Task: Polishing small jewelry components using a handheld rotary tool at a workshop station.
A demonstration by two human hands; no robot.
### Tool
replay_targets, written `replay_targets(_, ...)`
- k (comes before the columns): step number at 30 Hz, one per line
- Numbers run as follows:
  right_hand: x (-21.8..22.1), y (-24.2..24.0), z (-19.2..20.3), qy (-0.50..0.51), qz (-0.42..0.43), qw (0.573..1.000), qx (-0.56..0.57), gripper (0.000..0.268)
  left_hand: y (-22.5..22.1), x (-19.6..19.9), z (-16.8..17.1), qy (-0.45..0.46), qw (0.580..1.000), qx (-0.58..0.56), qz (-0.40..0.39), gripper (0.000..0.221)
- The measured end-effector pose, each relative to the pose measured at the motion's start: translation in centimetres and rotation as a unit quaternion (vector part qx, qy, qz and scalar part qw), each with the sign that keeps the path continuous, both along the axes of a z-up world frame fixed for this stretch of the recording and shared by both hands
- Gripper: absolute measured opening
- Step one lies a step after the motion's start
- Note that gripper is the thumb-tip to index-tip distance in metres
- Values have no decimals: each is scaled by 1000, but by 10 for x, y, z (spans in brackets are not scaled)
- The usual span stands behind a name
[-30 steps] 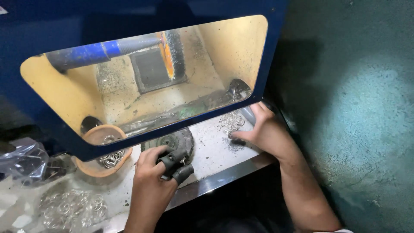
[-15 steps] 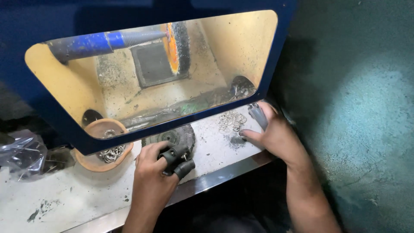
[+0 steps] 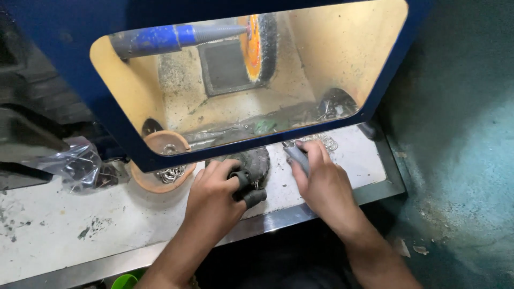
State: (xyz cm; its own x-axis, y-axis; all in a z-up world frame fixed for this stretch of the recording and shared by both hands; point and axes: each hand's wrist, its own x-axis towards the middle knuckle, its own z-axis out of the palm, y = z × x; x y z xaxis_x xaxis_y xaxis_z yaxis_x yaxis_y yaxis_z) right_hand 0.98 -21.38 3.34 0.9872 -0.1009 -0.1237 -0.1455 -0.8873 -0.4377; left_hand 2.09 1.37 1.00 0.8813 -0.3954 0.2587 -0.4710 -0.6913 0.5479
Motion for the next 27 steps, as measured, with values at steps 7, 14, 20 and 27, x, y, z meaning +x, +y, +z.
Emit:
replay_targets(7,3,4,-1,-60,46,994,-83,35,-9,0,3,-13,997,-35,62,23)
replay_targets(14,5,8,4,-33,53,993,-103,38,-4,2,-5,-26,996,-67,49,35)
replay_targets(20,4,10,23,6,29,999,-21,40,-2,1,-9,-27,993,-96,56,36)
replay_targets(27,10,32,21,38,57,997,-23,78,1,0,-11,-42,994,-86,53,33)
